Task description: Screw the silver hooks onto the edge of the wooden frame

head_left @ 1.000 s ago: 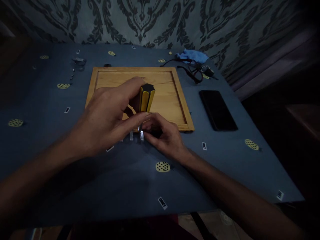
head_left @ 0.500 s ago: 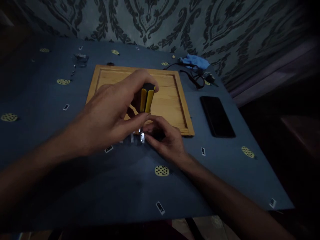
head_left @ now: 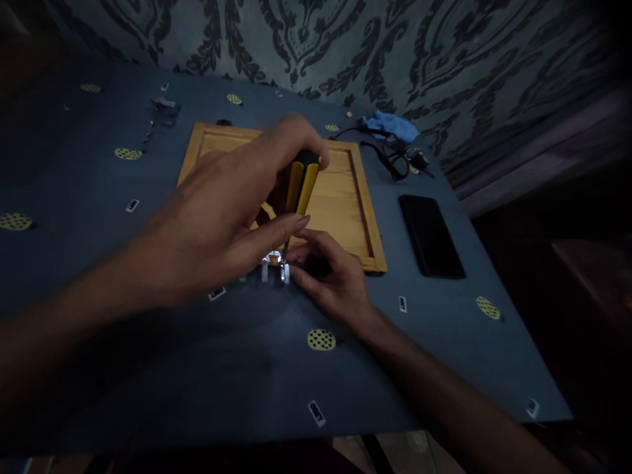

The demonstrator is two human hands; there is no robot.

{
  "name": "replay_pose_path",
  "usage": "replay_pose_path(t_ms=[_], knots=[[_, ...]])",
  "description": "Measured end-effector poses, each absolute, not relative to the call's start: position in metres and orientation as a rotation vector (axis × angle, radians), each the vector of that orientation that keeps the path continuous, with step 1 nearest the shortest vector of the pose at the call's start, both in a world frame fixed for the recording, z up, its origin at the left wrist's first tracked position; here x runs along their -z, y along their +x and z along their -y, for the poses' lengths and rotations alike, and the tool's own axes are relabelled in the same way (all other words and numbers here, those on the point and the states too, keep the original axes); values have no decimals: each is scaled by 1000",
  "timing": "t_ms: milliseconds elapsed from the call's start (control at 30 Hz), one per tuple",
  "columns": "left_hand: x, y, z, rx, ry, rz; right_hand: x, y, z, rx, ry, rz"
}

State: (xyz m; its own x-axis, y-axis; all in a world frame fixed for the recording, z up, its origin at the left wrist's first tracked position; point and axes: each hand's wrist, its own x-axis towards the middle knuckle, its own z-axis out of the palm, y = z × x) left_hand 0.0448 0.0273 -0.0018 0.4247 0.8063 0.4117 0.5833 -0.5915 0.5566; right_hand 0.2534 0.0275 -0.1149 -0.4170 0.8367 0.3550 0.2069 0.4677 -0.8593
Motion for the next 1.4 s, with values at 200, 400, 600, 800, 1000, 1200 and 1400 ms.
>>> replay_pose_path(t_ms=[200, 400, 600, 800, 1000, 1200, 1400], knots=[[3, 45, -26, -910, 2359, -1203, 114, 254, -28, -951, -863, 1898], [4, 44, -26, -927, 2423, -1160, 112, 254, -27, -972, -903, 1904], [5, 44, -26, -885, 2442, -1181, 112, 254, -28, -961, -864, 1908], [8, 47, -26, -901, 2470, -1091, 112, 252, -29, -884, -854, 1926], [12, 50, -25, -897, 2432, -1070, 113, 252, -29, -847, -857, 1921], [12, 50, -24, -962, 2427, -1118, 113, 252, -29, -889, -884, 1928], [14, 50, -24, -920, 2569, -1021, 112, 252, -28, -876, -900, 1918]])
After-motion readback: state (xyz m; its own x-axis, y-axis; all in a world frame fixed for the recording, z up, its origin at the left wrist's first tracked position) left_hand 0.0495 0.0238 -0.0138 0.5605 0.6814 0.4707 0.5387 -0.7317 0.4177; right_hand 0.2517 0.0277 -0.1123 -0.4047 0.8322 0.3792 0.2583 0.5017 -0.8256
